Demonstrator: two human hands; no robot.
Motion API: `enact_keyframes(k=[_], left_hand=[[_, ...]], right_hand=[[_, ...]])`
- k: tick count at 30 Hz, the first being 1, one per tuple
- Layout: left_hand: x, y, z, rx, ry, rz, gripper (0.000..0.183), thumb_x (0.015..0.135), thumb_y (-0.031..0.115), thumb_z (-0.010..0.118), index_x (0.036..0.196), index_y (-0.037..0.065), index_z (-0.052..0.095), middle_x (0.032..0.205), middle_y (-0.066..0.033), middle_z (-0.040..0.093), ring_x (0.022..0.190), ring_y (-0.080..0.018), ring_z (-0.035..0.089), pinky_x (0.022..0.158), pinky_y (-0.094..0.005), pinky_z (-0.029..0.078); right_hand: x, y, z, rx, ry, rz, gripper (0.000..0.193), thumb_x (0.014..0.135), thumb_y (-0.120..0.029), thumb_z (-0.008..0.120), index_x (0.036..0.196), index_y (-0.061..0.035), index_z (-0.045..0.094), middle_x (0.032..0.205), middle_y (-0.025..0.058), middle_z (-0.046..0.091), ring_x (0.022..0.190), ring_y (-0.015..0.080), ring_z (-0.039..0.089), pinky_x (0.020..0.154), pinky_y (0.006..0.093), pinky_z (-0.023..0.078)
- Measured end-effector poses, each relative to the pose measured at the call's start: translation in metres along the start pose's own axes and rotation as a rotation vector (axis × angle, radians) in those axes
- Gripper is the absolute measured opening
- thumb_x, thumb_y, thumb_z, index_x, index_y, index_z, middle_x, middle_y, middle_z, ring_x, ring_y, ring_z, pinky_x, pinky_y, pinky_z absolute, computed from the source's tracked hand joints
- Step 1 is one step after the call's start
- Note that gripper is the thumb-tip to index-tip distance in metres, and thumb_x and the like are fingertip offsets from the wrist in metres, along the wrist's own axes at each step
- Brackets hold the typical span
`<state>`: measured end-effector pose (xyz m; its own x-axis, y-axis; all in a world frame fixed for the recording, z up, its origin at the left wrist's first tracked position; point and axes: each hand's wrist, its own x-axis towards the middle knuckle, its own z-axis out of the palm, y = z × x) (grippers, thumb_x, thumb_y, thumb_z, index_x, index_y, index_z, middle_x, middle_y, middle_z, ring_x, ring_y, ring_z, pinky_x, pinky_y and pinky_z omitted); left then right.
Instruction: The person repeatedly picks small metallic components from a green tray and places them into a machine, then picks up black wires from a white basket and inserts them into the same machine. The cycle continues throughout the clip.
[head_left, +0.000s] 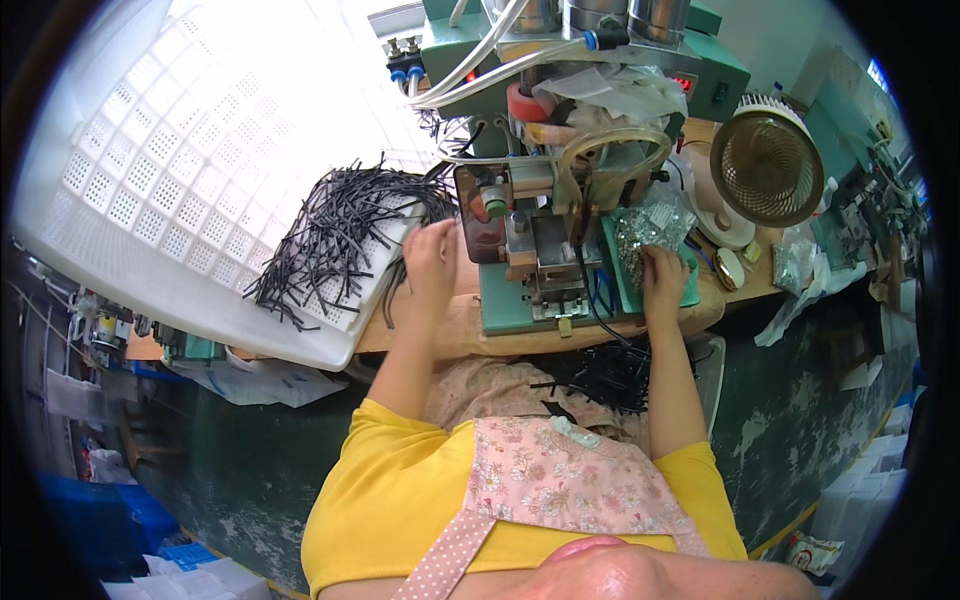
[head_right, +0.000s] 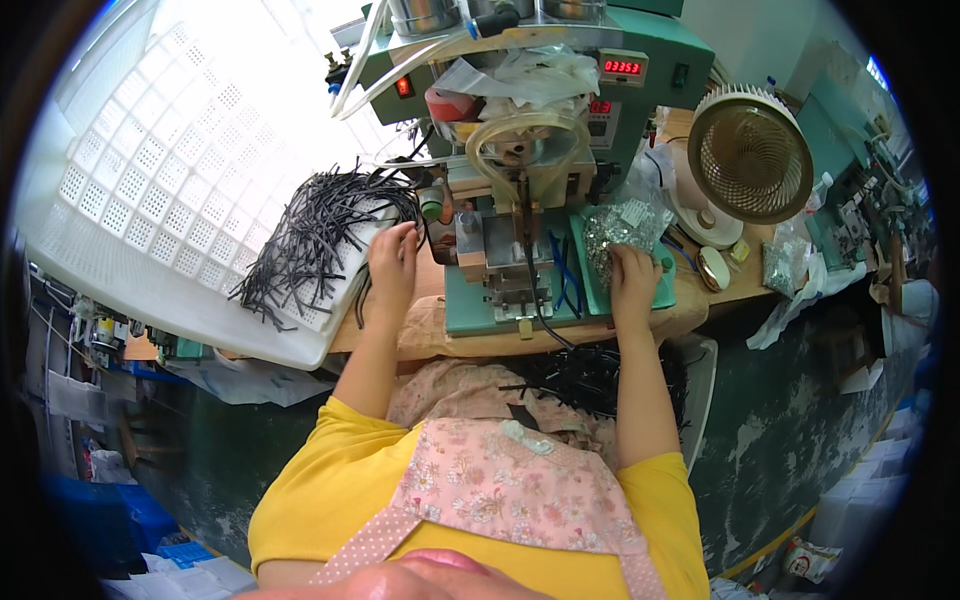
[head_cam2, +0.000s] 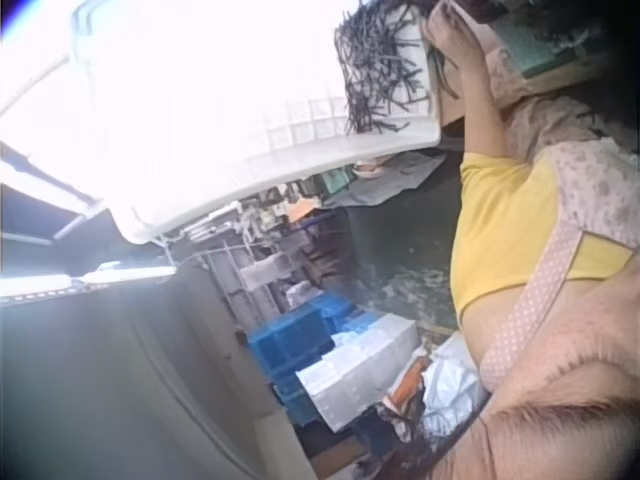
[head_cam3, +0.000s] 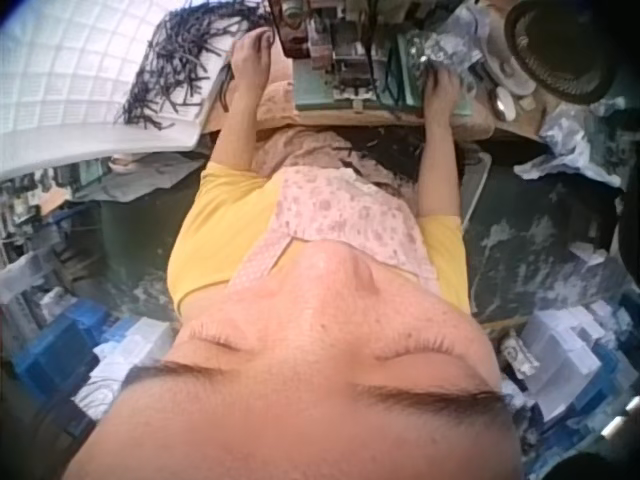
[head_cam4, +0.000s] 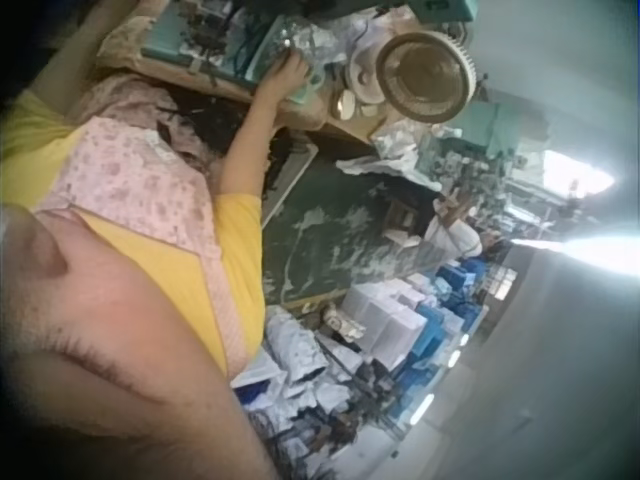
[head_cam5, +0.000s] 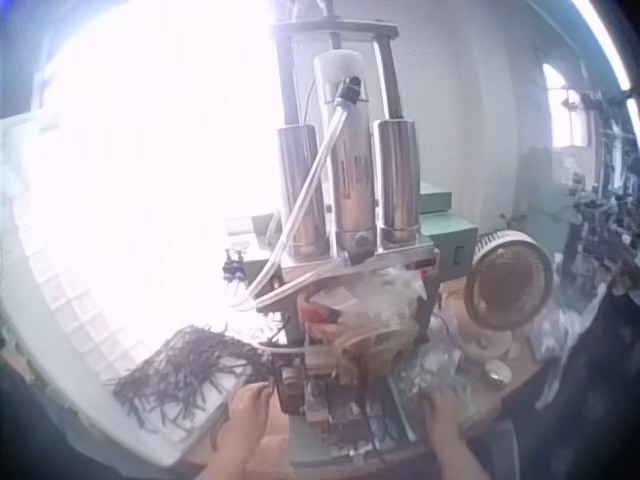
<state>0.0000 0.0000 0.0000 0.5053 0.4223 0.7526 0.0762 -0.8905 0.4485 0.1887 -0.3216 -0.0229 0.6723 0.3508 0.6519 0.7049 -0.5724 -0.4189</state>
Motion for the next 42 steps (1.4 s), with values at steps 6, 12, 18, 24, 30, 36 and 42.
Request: enact_keyframes(k=[6,12,18,24,30,36,42], left_hand=[[0.004,-0.077,0.009,0.874,-0.577,-0.104,0.005,0.081,0.012,0.058,0.083,0.011,0.062,0.088,-0.0072,0.069,0.089,-0.0226,0.064,0.087,-0.0400,0.036],[0.002,-0.087,0.015,0.841,-0.565,-0.114,0.010,0.083,0.012,0.053,0.084,0.011,0.062,0.088,-0.0080,0.068,0.092,-0.0236,0.063,0.088,-0.0411,0.036],[-0.011,-0.091,0.019,0.832,-0.435,-0.068,0.014,0.082,0.023,0.060,0.088,0.010,0.061,0.086,-0.0062,0.066,0.087,-0.0249,0.063,0.082,-0.0408,0.038],[-0.013,-0.089,0.014,0.653,-0.563,-0.197,0.016,0.085,0.026,0.060,0.090,0.011,0.062,0.087,-0.0077,0.065,0.084,-0.0262,0.063,0.081,-0.0413,0.038],[-0.019,-0.080,0.013,0.539,-0.511,-0.126,0.018,0.085,0.026,0.063,0.085,0.008,0.064,0.086,-0.0093,0.064,0.082,-0.0279,0.061,0.077,-0.0401,0.040],[0.015,-0.036,-0.011,-0.251,-0.073,-0.490,0.019,0.090,0.020,0.064,0.088,0.003,0.058,0.080,-0.0054,0.062,0.062,-0.0116,0.054,0.056,-0.0257,0.043],[0.025,0.086,-0.055,-1.063,-0.124,-0.662,0.018,0.100,0.020,0.048,0.100,0.003,0.052,0.075,-0.0021,0.057,0.055,-0.0057,0.047,0.048,-0.0195,0.038]], right_hand=[[0.002,-0.004,0.000,0.131,0.067,0.071,0.017,0.084,-0.001,0.065,0.100,-0.0050,0.064,0.114,0.0139,0.057,0.098,0.0324,0.058,0.085,0.0398,0.046],[0.001,-0.007,0.000,0.169,0.100,0.086,0.014,0.082,-0.004,0.068,0.096,-0.0055,0.064,0.109,0.0123,0.058,0.096,0.0312,0.057,0.082,0.0395,0.046],[0.004,-0.001,-0.005,0.034,0.034,-0.005,0.014,0.081,-0.008,0.070,0.089,-0.0075,0.059,0.090,0.0054,0.059,0.084,0.0254,0.056,0.079,0.0390,0.037],[0.009,-0.020,-0.011,0.089,0.047,0.037,0.012,0.080,-0.007,0.069,0.089,-0.0070,0.061,0.086,0.0061,0.061,0.084,0.0254,0.057,0.079,0.0377,0.038],[0.031,-0.089,-0.036,0.456,-0.044,0.177,0.011,0.082,-0.006,0.065,0.093,-0.0072,0.065,0.093,0.0068,0.065,0.089,0.0272,0.057,0.081,0.0364,0.043],[0.045,-0.134,-0.034,0.547,-0.130,0.175,0.019,0.081,-0.012,0.068,0.099,-0.0076,0.061,0.095,0.0054,0.065,0.088,0.0266,0.056,0.081,0.0367,0.043],[0.041,-0.140,-0.024,0.874,-0.176,0.338,0.019,0.082,-0.011,0.069,0.095,-0.0056,0.056,0.094,0.0057,0.064,0.090,0.0264,0.057,0.080,0.0365,0.046]])
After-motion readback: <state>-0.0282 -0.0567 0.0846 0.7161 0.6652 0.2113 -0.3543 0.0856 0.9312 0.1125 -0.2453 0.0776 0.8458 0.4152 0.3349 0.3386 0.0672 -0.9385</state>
